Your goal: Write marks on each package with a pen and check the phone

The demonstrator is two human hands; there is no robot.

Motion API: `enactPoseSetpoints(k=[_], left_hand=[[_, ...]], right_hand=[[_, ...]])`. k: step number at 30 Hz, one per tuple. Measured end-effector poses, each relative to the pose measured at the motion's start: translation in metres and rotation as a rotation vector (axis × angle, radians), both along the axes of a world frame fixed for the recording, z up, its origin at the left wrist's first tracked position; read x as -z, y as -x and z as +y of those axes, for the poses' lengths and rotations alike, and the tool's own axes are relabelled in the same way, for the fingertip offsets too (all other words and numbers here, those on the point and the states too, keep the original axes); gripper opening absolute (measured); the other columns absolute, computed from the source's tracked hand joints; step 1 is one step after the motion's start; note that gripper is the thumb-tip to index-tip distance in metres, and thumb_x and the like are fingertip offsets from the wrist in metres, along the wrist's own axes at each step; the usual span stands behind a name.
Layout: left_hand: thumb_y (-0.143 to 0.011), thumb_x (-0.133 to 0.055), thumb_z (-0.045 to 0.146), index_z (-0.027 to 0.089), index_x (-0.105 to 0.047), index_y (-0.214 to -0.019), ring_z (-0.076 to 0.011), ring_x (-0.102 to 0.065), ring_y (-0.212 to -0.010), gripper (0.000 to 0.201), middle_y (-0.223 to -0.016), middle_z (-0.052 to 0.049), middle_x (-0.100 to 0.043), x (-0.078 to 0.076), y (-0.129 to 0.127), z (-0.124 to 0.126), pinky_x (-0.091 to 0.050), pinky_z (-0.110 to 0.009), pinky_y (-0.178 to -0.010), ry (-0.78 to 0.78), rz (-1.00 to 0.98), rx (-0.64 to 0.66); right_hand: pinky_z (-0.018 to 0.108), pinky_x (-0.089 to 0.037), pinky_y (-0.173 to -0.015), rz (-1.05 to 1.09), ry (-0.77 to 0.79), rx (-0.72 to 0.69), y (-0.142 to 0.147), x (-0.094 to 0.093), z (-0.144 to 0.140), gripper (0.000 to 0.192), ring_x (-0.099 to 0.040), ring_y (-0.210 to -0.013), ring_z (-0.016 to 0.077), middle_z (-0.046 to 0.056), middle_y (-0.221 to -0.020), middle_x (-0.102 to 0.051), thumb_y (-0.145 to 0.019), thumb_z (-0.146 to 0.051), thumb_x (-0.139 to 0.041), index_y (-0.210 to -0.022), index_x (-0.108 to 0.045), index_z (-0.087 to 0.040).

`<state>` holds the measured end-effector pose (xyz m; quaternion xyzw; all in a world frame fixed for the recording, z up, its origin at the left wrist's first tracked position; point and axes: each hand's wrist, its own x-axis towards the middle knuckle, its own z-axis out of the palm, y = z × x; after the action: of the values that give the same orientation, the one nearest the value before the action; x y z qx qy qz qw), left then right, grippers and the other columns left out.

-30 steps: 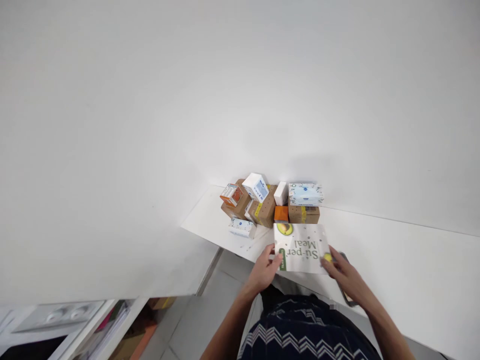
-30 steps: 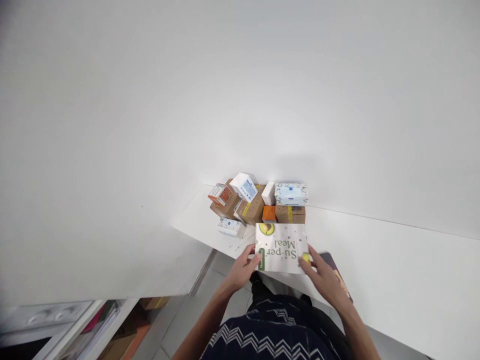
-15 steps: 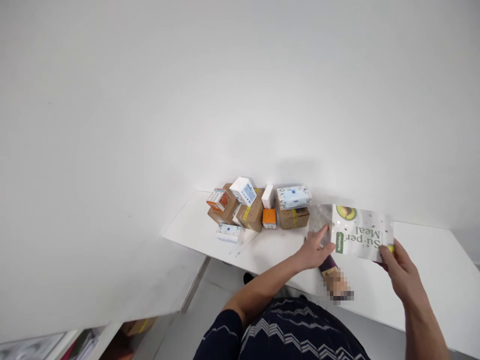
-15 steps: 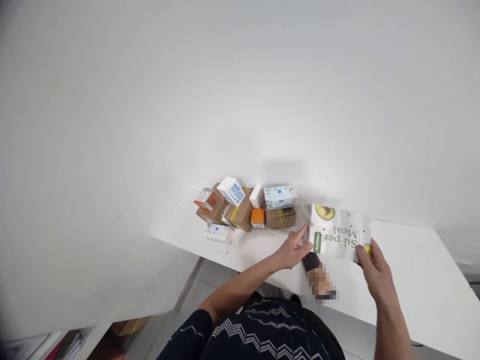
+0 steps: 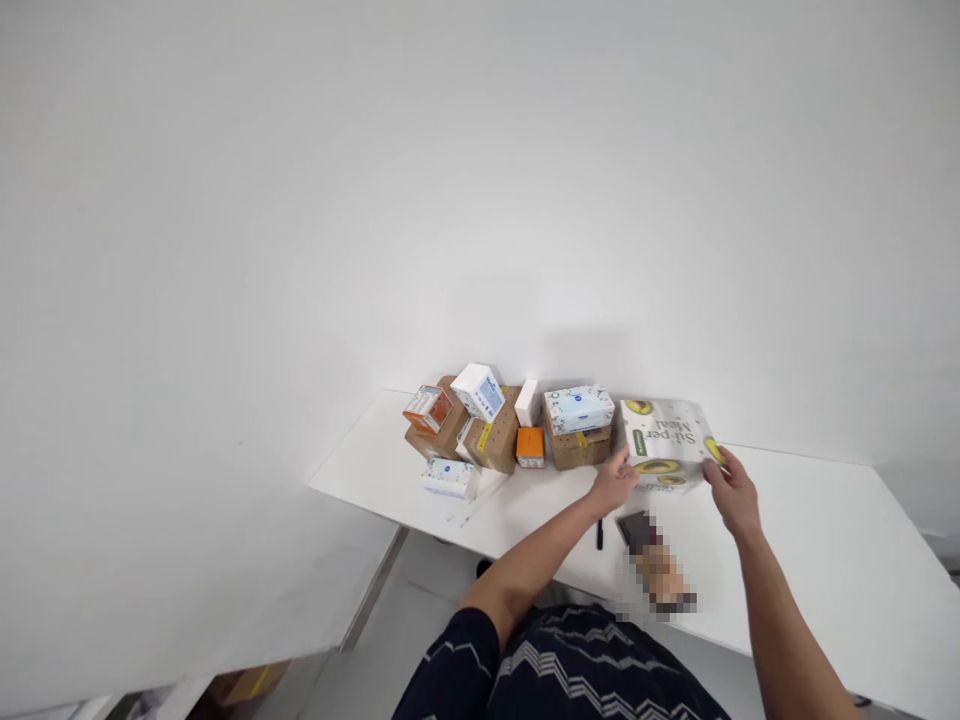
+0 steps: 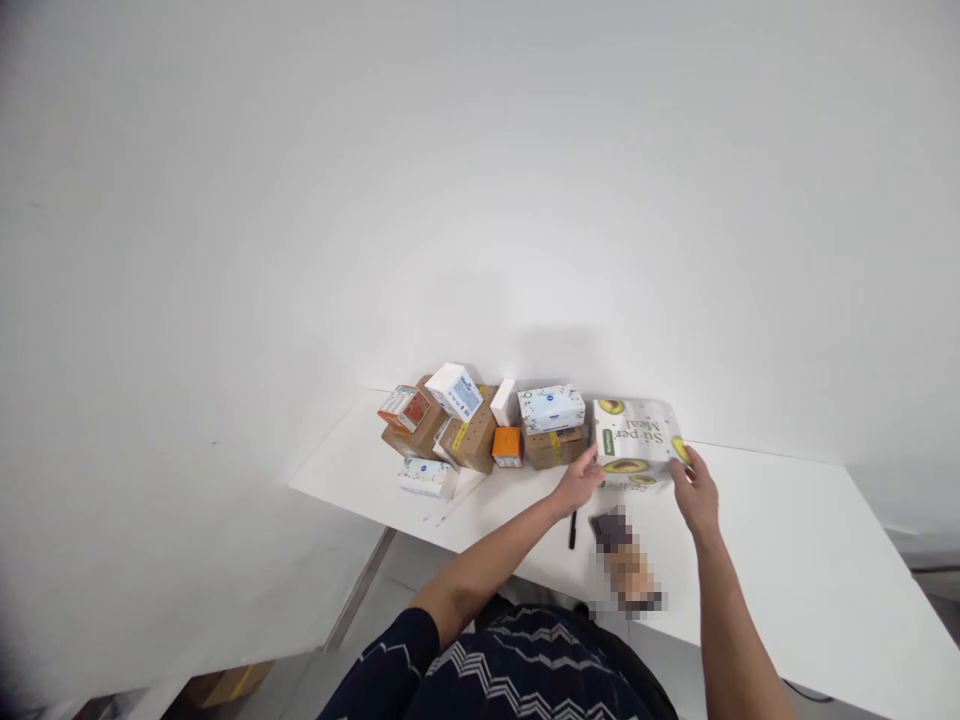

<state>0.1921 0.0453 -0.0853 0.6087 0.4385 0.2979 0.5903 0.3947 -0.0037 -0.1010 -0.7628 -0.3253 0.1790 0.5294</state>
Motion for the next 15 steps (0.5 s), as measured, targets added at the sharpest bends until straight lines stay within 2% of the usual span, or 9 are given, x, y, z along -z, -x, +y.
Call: enactPoseSetpoints(k=[3,6,8,10,11,13,15], left_hand=[[-0.079,-0.056,0.014,0.018,-0.058,-0.128,-0.0203,-0.066,-0.095,0.049,-0.113,-0.011,-0.068,-0.003,0.015,0.009,-0.053,-0.037,-0.085,-0.085,0.059,-0.052],[-0.078,-0.053,0.013,0.018,-0.061,-0.122,-0.0230,-0.059,-0.110,0.045,-0.120,-0.011,-0.062,-0.015,0.039,0.023,-0.046,-0.042,-0.099,-0.216,0.138,-0.173],[-0.077,-0.054,0.014,0.018,-0.055,-0.129,-0.0267,-0.043,-0.129,0.052,-0.135,-0.013,-0.051,-0.026,0.056,0.037,-0.033,-0.046,-0.111,-0.295,0.197,-0.271],[-0.074,-0.059,0.015,0.022,-0.045,-0.138,-0.0295,-0.026,-0.141,0.066,-0.149,-0.013,-0.034,-0.036,0.072,0.055,-0.021,-0.048,-0.116,-0.362,0.267,-0.342],[-0.072,-0.062,0.018,0.024,-0.039,-0.142,-0.0319,-0.024,-0.141,0.074,-0.152,-0.013,-0.029,-0.041,0.078,0.064,-0.020,-0.051,-0.115,-0.428,0.413,-0.365],[-0.069,-0.068,0.024,0.028,-0.031,-0.146,-0.0380,-0.018,-0.143,0.086,-0.157,-0.012,-0.020,-0.047,0.089,0.082,-0.021,-0.057,-0.112,-0.463,0.640,-0.341],[-0.068,-0.071,0.032,0.028,-0.024,-0.149,-0.0414,-0.017,-0.143,0.093,-0.159,-0.012,-0.014,-0.050,0.096,0.097,-0.023,-0.059,-0.110,-0.441,0.739,-0.223]], right_hand=[[0.037,-0.051,-0.071,0.067,-0.001,-0.006,0.006,0.008,0.023,0.063,-0.060,-0.076,0.0205,0.006,-0.088,-0.069,-0.071,-0.055,-0.058,-0.117,-0.063,-0.012],[0.036,-0.050,-0.071,0.126,-0.006,0.011,0.010,0.015,0.032,0.065,-0.058,-0.075,0.0202,0.007,-0.086,-0.068,-0.071,-0.057,-0.057,-0.115,-0.062,-0.010],[0.036,-0.049,-0.071,0.153,-0.008,0.031,0.013,0.019,0.034,0.065,-0.058,-0.076,0.0199,0.007,-0.087,-0.068,-0.072,-0.058,-0.056,-0.115,-0.061,-0.010],[0.036,-0.049,-0.072,0.173,-0.006,0.046,0.017,0.022,0.034,0.065,-0.059,-0.077,0.0201,0.007,-0.088,-0.068,-0.072,-0.059,-0.056,-0.114,-0.061,-0.011],[0.036,-0.049,-0.073,0.180,-0.003,0.051,0.019,0.023,0.034,0.065,-0.059,-0.078,0.0203,0.007,-0.088,-0.068,-0.072,-0.060,-0.056,-0.114,-0.061,-0.011],[0.037,-0.049,-0.074,0.194,0.008,0.059,0.023,0.024,0.033,0.064,-0.060,-0.079,0.0211,0.008,-0.090,-0.068,-0.071,-0.060,-0.057,-0.112,-0.061,-0.011],[0.038,-0.050,-0.077,0.205,0.024,0.071,0.026,0.024,0.032,0.065,-0.060,-0.082,0.0225,0.010,-0.095,-0.068,-0.071,-0.061,-0.058,-0.112,-0.061,-0.011]])
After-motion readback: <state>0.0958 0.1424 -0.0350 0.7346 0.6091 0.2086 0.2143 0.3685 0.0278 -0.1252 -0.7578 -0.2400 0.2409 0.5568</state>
